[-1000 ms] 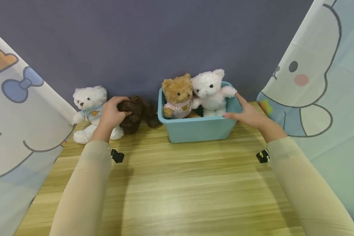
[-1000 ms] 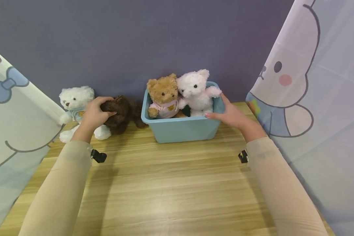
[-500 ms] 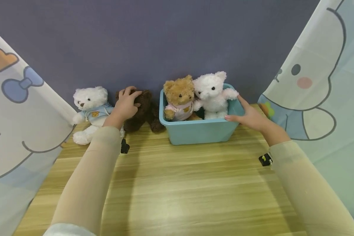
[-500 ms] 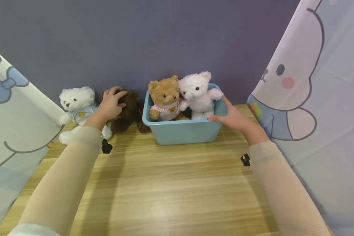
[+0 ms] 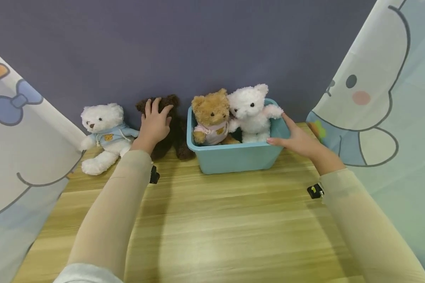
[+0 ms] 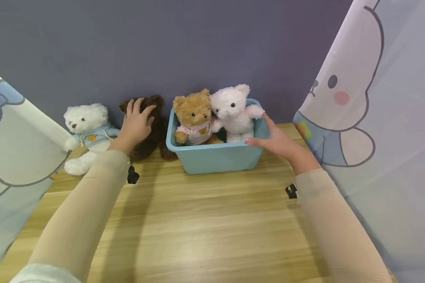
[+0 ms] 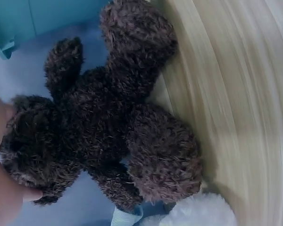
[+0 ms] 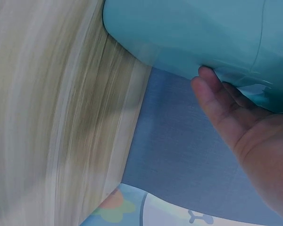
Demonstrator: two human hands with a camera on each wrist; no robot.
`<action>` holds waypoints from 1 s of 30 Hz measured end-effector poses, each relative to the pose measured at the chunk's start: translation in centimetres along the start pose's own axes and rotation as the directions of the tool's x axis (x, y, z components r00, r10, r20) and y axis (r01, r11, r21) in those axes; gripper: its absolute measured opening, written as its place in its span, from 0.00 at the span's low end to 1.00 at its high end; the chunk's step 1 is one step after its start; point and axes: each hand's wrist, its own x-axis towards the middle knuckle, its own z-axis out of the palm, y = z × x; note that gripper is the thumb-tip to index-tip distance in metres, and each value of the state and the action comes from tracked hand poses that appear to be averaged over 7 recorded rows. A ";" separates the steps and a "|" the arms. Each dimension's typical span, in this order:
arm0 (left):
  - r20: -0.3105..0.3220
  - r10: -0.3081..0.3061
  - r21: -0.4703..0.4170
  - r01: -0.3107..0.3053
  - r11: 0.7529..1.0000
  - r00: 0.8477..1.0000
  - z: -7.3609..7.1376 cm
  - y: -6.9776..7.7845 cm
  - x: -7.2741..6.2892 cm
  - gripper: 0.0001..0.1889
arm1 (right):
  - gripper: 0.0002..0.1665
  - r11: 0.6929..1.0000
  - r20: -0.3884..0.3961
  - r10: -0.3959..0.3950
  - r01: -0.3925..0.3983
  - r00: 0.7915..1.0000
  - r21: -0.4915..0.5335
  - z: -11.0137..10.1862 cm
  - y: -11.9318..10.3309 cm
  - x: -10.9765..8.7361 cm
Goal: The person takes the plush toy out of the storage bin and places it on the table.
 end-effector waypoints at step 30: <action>0.064 0.123 -0.482 -0.077 0.873 0.990 -4.7 8.9 2.0 0.43 | 0.73 0.999 0.016 -0.009 0.009 1.000 -0.038 -0.1 -0.1 0.1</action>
